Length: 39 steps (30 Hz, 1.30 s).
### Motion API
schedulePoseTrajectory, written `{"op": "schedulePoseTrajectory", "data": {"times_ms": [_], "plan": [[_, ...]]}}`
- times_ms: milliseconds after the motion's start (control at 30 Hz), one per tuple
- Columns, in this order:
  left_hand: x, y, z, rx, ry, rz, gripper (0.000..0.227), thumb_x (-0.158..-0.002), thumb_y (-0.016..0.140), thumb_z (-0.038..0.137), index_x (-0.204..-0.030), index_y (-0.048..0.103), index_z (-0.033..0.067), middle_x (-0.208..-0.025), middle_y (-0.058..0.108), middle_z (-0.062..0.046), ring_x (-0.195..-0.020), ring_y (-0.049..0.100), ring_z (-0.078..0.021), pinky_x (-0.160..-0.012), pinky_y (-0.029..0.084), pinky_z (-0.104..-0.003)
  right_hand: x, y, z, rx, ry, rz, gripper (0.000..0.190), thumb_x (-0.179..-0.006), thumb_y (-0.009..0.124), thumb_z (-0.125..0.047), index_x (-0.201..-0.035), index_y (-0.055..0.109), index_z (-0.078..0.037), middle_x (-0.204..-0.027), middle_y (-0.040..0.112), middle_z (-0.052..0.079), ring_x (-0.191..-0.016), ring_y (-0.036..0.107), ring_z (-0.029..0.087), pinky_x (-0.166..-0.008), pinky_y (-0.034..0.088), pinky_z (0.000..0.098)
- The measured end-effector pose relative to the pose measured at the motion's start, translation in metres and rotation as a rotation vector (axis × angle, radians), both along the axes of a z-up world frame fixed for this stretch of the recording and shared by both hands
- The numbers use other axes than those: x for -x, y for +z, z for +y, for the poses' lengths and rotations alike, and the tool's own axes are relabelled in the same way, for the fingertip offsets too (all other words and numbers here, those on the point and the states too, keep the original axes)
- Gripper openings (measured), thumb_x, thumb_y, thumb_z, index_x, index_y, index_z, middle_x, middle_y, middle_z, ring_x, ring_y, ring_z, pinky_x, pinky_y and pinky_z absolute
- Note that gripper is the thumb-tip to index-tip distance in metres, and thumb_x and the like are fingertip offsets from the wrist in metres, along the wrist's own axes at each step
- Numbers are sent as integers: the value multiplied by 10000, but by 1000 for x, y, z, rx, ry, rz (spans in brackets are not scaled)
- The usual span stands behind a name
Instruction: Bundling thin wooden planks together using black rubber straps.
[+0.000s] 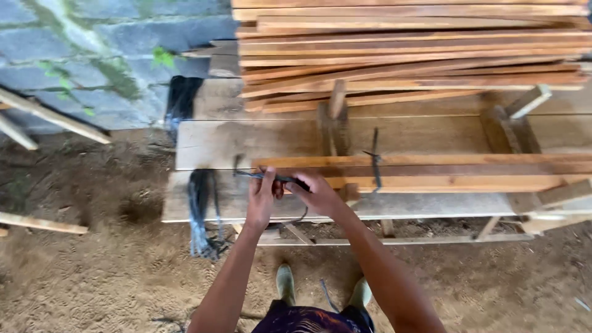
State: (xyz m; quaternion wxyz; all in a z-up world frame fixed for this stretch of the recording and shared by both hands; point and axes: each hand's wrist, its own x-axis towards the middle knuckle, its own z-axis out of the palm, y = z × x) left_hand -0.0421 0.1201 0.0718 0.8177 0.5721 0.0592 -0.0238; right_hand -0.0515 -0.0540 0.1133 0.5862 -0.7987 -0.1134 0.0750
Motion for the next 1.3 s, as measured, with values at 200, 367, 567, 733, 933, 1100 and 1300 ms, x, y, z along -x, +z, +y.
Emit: {"op": "schedulePoseTrajectory", "data": {"times_ms": [200, 367, 567, 733, 933, 1100, 1300], "plan": [[13, 47, -76, 17, -40, -71, 155, -1131, 481, 266, -1045, 523, 144, -663, 448, -30, -506, 480, -130, -472, 435, -258, 40, 41, -111, 81, -24, -83, 203, -1004, 695, -246, -1126, 767, -101, -724, 722, 98, -643, 678, 188, -605, 525, 349], [22, 51, -135, 33, -50, -128, 105, -1116, 518, 226, -1044, 506, 150, -648, 436, -1, -483, 449, -109, -455, 417, -238, 62, 24, -220, 166, -39, -224, 152, -964, 725, -118, -1070, 742, -10, -851, 757, 225, -771, 749, 366, -689, 565, 462], [46, 45, -213, 30, -35, -131, 98, -1126, 483, 224, -1075, 500, 143, -697, 469, -13, -537, 494, -122, -511, 458, -252, 96, 28, -334, 397, -112, -73, 255, -925, 750, -183, -1162, 724, -92, -937, 786, 180, -866, 760, 377, -787, 582, 480], [53, 20, -288, -7, -88, -152, 108, -1121, 489, 224, -1059, 514, 139, -747, 555, -43, -584, 582, -129, -553, 515, -239, 85, 40, -373, 516, -105, 166, 558, -863, 754, -247, -1384, 578, -150, -978, 803, 142, -951, 765, 359, -860, 571, 503], [37, -26, -360, -29, -281, -207, 212, -1104, 505, 207, -1125, 608, 23, -788, 600, -100, -622, 633, -184, -580, 574, -325, 54, 42, -386, 418, -53, 126, 637, -812, 815, -322, -1395, 567, -249, -1096, 776, 126, -1079, 730, 378, -927, 580, 485], [2, -42, -392, 75, -313, -52, 268, -1101, 549, 248, -1096, 645, -2, -845, 621, -130, -695, 635, -220, -670, 605, -389, 41, 62, -411, 388, -26, -234, 223, -937, 744, -191, -1152, 736, -133, -912, 770, 169, -848, 754, 377, -741, 602, 453], [-27, -22, -423, 77, -381, 37, 274, -1099, 556, 227, -1142, 646, -28, -924, 640, -145, -792, 631, -225, -772, 584, -429, -4, 25, -475, 608, 29, -444, 173, -960, 711, -106, -1121, 772, -115, -793, 745, 151, -669, 735, 314, -626, 585, 406]]}}
